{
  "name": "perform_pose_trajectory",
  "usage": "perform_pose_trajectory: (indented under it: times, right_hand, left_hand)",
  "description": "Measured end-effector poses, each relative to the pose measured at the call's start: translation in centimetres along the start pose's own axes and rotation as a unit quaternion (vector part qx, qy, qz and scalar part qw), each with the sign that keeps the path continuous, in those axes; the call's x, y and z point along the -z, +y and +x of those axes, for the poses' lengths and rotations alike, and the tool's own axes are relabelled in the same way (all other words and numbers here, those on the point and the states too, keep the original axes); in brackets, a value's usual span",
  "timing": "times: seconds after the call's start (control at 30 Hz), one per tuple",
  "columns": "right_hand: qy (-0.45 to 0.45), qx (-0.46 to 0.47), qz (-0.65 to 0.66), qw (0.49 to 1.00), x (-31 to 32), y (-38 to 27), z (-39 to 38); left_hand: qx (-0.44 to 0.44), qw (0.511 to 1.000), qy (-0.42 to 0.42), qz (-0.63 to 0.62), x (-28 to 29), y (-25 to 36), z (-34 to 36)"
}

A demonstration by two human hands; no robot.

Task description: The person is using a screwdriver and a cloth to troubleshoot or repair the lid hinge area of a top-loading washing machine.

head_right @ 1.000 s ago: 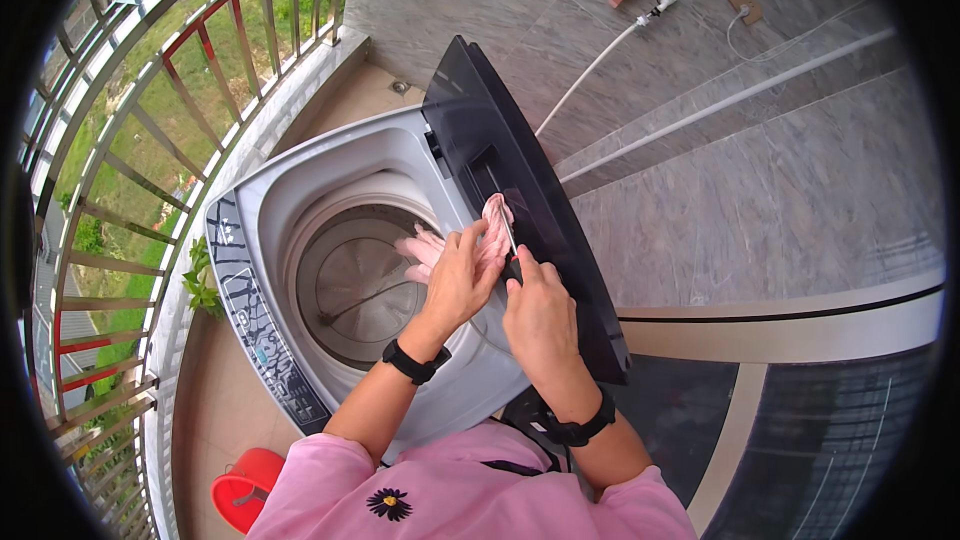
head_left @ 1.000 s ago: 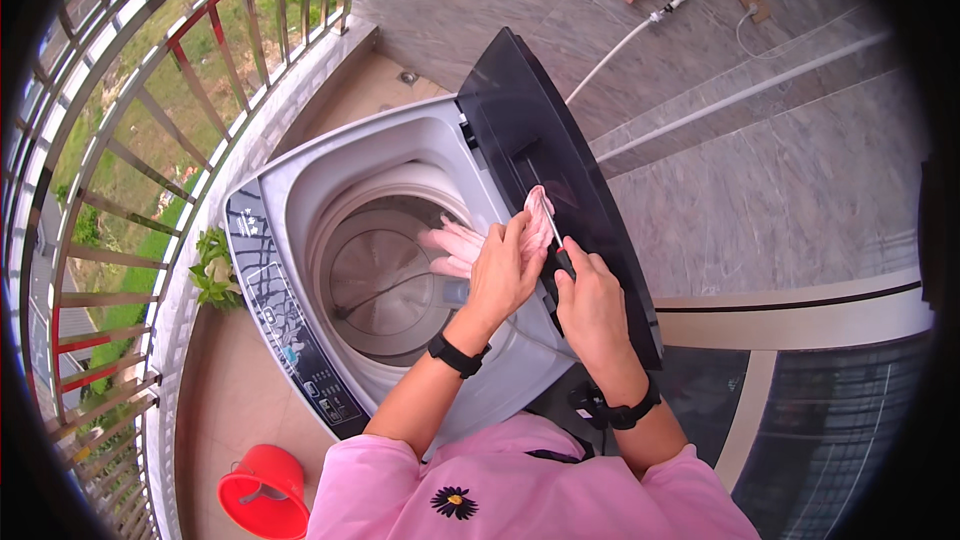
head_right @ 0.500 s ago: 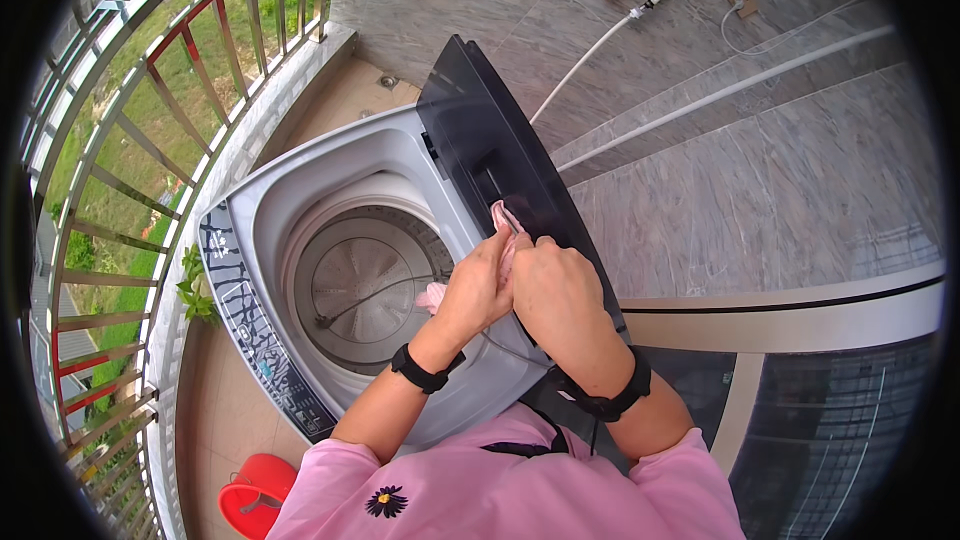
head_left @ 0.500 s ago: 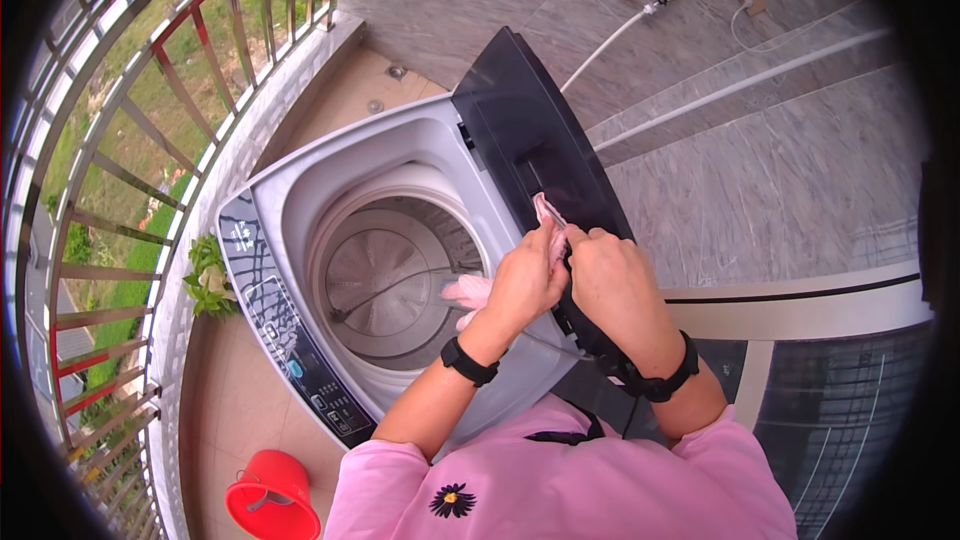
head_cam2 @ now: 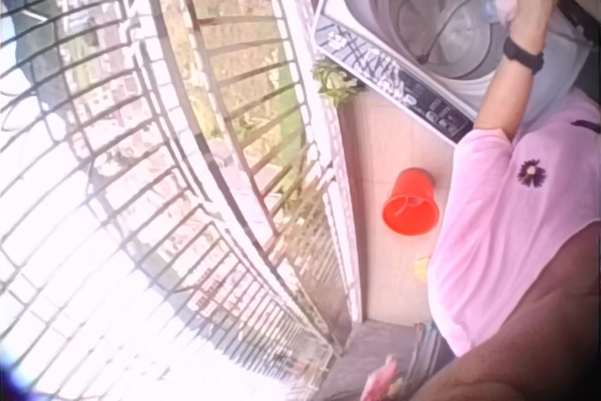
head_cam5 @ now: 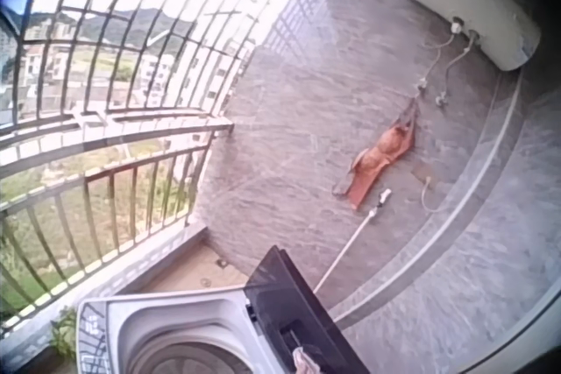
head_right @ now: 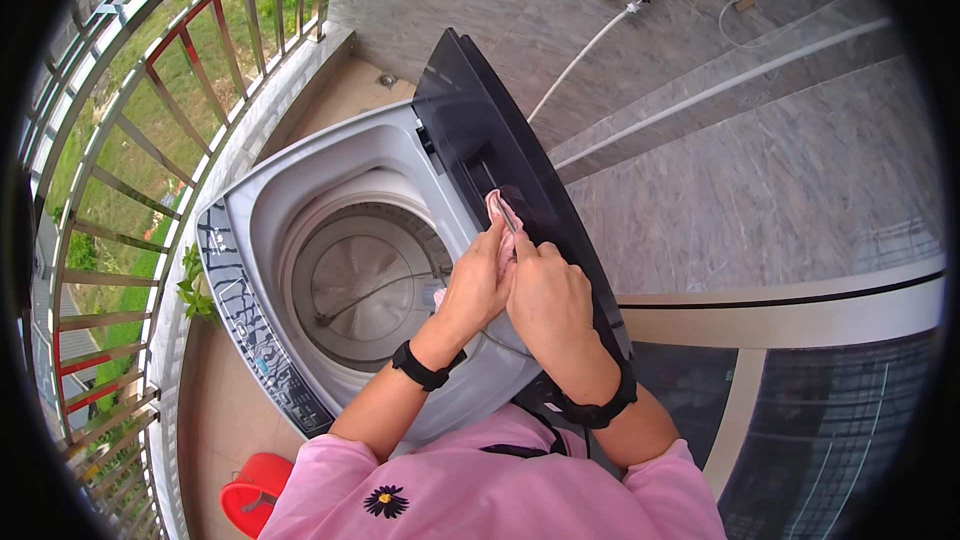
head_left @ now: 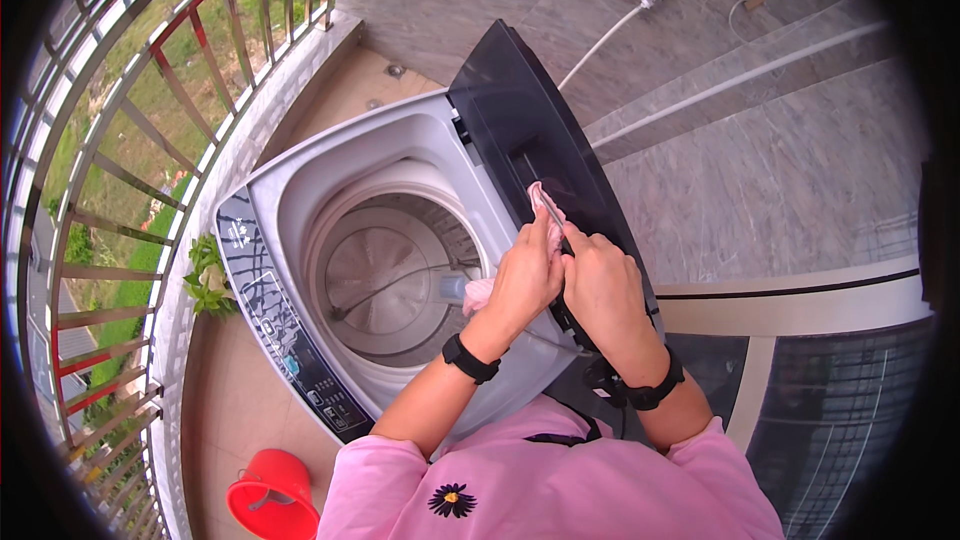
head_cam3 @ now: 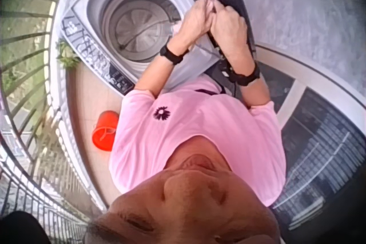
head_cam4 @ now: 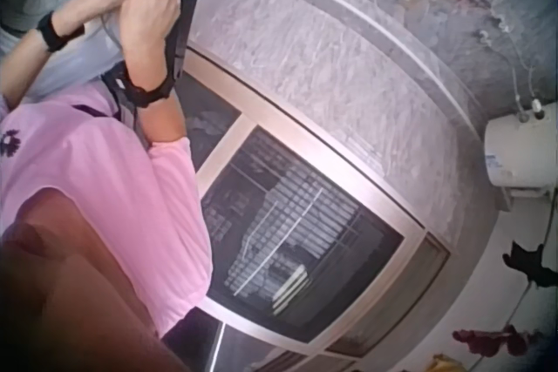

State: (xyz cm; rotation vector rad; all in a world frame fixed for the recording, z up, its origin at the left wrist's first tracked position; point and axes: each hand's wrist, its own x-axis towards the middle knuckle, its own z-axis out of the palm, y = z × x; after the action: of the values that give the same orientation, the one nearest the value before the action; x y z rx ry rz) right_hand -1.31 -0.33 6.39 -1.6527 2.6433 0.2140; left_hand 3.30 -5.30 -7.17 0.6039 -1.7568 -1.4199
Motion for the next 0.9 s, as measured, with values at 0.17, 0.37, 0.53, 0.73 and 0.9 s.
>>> perform_pose_trajectory:
  times: [0.17, 0.37, 0.53, 0.73, 0.9]
  right_hand:
    - [-0.063, 0.006, -0.026, 0.998, 0.9, -0.4, 1.1]
    - [-0.076, -0.014, -0.053, 0.996, 1.6, -0.3, -0.6]
    - [-0.028, -0.036, 0.011, 0.999, 0.9, -0.4, -0.8]
    - [-0.022, -0.038, -0.007, 0.999, 0.4, -0.9, 0.3]
    - [-0.052, -0.01, -0.051, 0.997, 1.2, -0.5, -0.5]
  left_hand:
    - [-0.003, 0.999, -0.022, 0.026, 0.1, 0.0, 0.3]
    - [-0.015, 0.997, -0.079, 0.016, -0.1, 0.7, -0.7]
    - [0.059, 0.996, -0.062, -0.034, 0.4, 1.0, -0.9]
    - [0.023, 0.998, -0.046, -0.019, 0.3, 0.1, 0.3]
    - [-0.007, 0.997, -0.08, 0.007, -0.3, 0.0, -0.7]
